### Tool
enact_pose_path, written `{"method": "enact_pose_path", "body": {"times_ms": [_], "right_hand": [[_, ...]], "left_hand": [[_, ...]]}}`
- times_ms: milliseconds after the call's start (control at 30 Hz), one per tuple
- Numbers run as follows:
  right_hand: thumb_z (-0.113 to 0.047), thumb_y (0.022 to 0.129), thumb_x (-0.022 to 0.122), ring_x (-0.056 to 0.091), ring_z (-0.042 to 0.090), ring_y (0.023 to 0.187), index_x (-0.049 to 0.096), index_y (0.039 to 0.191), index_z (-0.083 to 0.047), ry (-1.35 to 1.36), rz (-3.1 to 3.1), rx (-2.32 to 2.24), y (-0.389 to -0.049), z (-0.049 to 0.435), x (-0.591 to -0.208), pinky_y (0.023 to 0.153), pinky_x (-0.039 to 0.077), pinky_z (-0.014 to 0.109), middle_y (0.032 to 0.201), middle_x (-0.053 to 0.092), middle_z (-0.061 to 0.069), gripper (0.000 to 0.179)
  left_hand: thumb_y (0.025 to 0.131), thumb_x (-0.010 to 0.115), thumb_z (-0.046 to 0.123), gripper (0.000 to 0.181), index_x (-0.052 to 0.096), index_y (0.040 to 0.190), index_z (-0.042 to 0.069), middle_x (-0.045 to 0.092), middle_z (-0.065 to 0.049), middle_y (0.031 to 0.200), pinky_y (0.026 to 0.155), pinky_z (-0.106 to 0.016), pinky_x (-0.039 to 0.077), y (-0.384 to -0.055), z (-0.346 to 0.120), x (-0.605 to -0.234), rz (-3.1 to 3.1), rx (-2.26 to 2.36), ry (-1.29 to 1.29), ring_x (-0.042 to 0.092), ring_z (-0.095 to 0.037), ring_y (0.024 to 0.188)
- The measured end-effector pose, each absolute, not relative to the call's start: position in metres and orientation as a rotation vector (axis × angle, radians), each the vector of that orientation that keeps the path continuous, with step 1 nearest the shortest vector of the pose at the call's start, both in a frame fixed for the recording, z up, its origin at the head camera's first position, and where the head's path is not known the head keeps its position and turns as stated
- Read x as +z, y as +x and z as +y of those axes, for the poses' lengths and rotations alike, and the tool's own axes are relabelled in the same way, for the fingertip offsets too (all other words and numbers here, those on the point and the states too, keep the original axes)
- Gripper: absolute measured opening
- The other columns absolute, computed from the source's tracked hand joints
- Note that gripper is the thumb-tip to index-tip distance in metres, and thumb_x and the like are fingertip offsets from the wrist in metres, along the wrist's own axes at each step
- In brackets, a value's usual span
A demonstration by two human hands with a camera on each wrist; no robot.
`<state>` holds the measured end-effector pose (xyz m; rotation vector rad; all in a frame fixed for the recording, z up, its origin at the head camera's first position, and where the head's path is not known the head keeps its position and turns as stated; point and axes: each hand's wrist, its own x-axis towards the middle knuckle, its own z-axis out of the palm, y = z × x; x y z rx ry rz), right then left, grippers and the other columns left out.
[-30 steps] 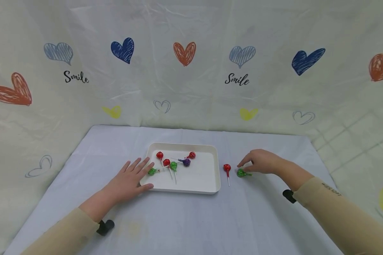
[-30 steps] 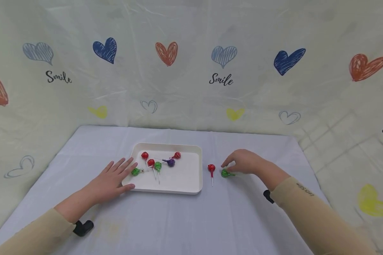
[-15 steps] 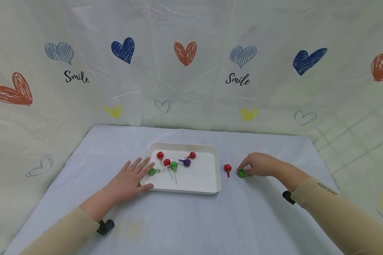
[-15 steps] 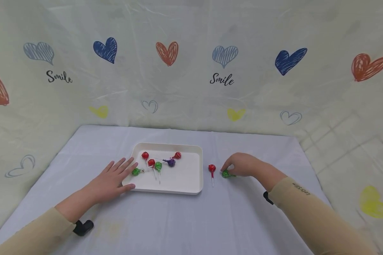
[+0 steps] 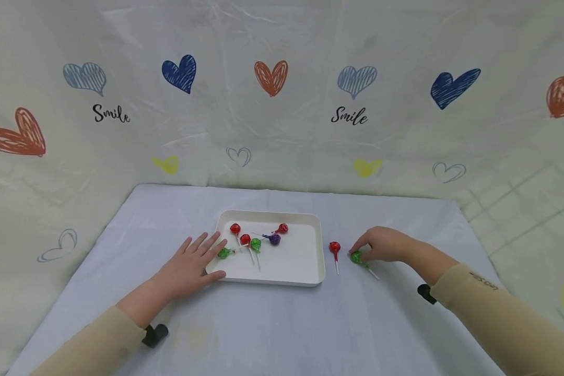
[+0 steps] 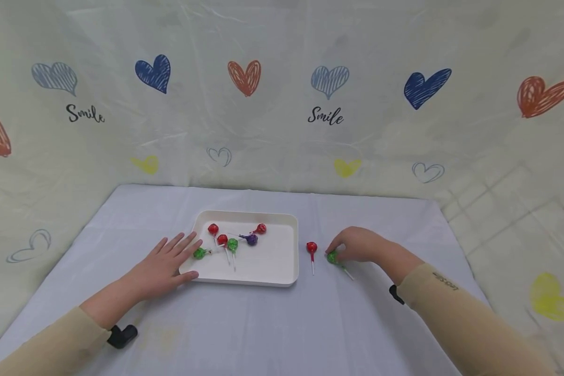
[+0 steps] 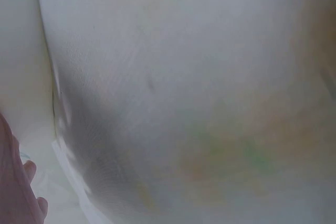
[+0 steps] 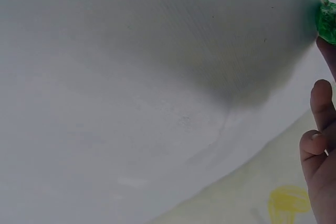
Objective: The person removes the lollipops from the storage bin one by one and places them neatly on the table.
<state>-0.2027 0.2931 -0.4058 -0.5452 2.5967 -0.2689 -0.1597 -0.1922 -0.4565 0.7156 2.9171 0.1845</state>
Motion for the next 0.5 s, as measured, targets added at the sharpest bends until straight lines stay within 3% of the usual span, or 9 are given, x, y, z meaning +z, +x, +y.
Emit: {"method": "enact_pose_path", "body": {"times_ms": [133,267,500], "right_hand": [[-0.016,0.085,0.078,0.063,0.020,0.100,0.079,0.106,-0.027,-0.513,2.610,-0.296,-0.2007,0.2943,-0.4061,0.083,0.054,0.039,0.112,0.072,-0.004,0.024],[-0.020,0.084,0.079,0.062,0.026,0.112,0.080,0.104,-0.028,-0.465,2.630,-0.318,-0.2028,0.2964,-0.4108,0.093,0.052,0.048,0.112,0.072,-0.004,0.022],[-0.024,0.085,0.079,0.061,0.029,0.114,0.079,0.107,-0.027,-0.416,2.675,-0.400,-0.2071,0.2960,-0.4080,0.096,0.050,0.051,0.112,0.072,-0.002,0.022]], "left_hand": [[0.091,0.053,0.067,0.086,0.024,0.159,0.024,0.015,-0.005,0.166,0.118,-0.061,0.008,-0.1596,-0.1930,-0.4567,2.920,0.183,0.719,0.011,-0.036,0.151],[0.091,0.052,0.068,0.086,0.024,0.159,0.025,0.015,-0.004,0.166,0.118,-0.061,0.008,-0.1600,-0.1943,-0.4579,2.923,0.179,0.721,0.011,-0.035,0.151],[0.090,0.051,0.070,0.086,0.023,0.159,0.026,0.014,-0.003,0.166,0.118,-0.061,0.007,-0.1605,-0.1947,-0.4603,2.926,0.185,0.717,0.010,-0.035,0.151]]}}
